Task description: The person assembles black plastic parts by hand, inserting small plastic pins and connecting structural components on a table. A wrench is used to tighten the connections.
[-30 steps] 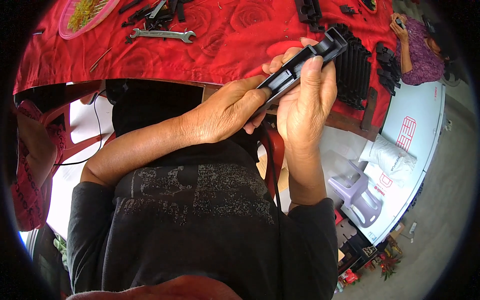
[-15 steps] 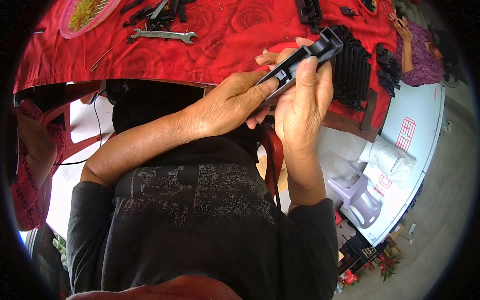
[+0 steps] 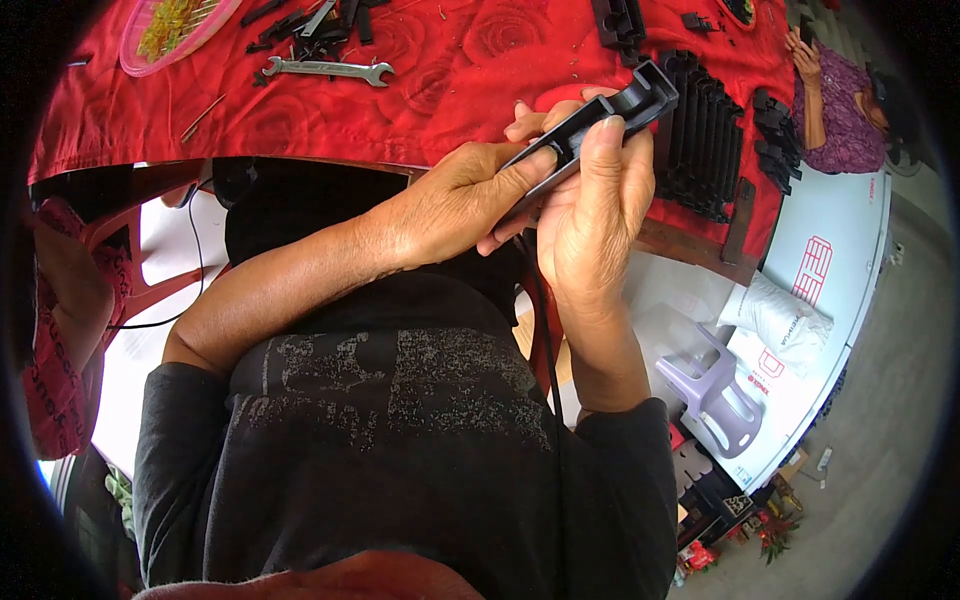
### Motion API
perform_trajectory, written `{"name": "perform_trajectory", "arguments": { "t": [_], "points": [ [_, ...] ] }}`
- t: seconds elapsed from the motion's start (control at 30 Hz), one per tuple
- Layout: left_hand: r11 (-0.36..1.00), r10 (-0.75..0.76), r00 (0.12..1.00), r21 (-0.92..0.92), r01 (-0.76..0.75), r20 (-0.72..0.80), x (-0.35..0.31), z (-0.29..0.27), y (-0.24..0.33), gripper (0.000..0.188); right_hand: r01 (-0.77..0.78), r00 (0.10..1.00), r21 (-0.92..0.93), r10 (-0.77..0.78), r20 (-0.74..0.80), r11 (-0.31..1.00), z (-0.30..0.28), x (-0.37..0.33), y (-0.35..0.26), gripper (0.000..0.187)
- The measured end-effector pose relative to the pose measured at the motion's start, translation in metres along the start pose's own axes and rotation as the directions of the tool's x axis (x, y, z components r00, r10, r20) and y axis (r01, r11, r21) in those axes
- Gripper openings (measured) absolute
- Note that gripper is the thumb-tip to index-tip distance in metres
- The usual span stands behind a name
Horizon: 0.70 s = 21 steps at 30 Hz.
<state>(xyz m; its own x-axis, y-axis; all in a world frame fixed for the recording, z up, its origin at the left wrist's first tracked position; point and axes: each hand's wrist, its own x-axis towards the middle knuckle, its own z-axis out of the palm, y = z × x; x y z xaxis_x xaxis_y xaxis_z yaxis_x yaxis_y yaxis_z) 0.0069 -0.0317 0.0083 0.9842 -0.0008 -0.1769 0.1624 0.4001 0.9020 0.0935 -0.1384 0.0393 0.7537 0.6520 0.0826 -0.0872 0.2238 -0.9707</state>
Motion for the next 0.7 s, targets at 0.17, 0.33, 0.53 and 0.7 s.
{"name": "perform_trajectory", "arguments": {
  "t": [0.17,0.33,0.53,0.7],
  "points": [
    [0.999,-0.013,0.999,0.048,0.016,-0.045,0.0,-0.001,-0.002,0.059,-0.021,0.999,-0.034,0.02,-0.025,0.999,0.007,-0.002,0.002,0.04],
    [0.997,-0.066,0.996,0.022,0.068,-0.067,0.0,-0.001,0.001,0.062,0.0,1.0,-0.063,-0.001,-0.014,0.998,0.011,-0.002,0.003,0.036],
    [0.995,-0.055,0.997,-0.088,0.05,-0.061,0.0,-0.002,-0.008,0.064,0.027,0.999,-0.126,-0.024,0.03,0.992,0.018,-0.004,0.002,0.031],
    [0.991,-0.012,0.999,-0.133,0.007,-0.038,-0.004,-0.002,-0.007,0.061,0.07,0.997,-0.186,-0.063,0.04,0.98,0.021,-0.006,0.001,0.028]
  ]
}}
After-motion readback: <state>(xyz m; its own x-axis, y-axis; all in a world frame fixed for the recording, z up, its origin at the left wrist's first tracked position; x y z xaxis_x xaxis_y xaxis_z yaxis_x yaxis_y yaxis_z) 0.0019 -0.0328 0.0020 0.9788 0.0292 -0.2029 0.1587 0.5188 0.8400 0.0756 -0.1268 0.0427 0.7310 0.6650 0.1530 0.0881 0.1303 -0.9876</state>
